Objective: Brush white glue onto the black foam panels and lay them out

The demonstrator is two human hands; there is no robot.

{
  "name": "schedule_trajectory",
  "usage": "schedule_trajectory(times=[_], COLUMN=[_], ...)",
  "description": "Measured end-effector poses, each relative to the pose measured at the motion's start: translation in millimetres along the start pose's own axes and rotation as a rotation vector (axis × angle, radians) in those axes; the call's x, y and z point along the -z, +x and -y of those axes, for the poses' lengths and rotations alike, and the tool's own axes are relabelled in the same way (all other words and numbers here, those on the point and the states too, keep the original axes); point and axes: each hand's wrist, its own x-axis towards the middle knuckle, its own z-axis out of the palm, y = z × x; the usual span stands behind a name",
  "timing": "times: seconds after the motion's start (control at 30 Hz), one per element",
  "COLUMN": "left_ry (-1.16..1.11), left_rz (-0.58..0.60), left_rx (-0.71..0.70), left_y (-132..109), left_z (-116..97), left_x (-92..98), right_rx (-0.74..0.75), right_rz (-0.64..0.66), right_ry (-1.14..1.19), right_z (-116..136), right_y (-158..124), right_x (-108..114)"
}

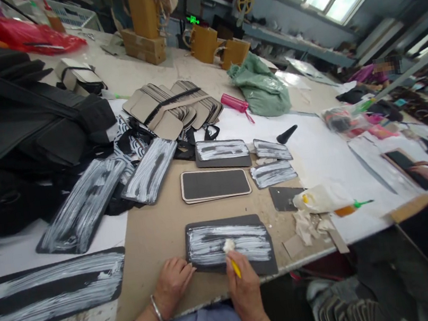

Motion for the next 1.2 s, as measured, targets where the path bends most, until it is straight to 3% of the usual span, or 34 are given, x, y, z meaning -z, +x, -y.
schedule_trajectory(times=[0.1,0.2,0.37,0.53,0.77,0.87,0.97,1.1,1.2], left_ry=[0.012,-0.059,-0.383,-0.487,-0.56,-0.804,-1.03,-1.107,-1.13], left_rz=[0.026,0.044,-0.015,-0.01,-0.095,-0.117,-0.069,0.001,0.059], left_rx=[0.01,0.092,0.489,0.851,0.887,1.079,1.277,1.356,1.403], left_y=[-1,-4,-5,5,22,31,36,36,33], left_z=[-2,-7,-16,-19,-36,-37,-30,-18,-11], left_x=[1.1,4.4,7.1,-0.7,7.2,12.5,12.4,10.6,10.9], right_rx=[-0.019,-0.012,0.09,0.226,0.201,0.22,0.243,0.236,0.115], right_rz=[0.026,-0.099,-0.127,-0.119,-0.095,-0.092,-0.095,-0.081,-0.097], right_ry=[0.132,0.034,-0.086,-0.037,0.04,0.054,0.072,0.12,0.191], right_z=[13,-9,-58,-66,-73,-74,-78,-82,-70], right_y=[-1,1,-3,-8,-5,-5,-7,-6,-1], right_x=[5,27,41,30,36,37,37,41,45])
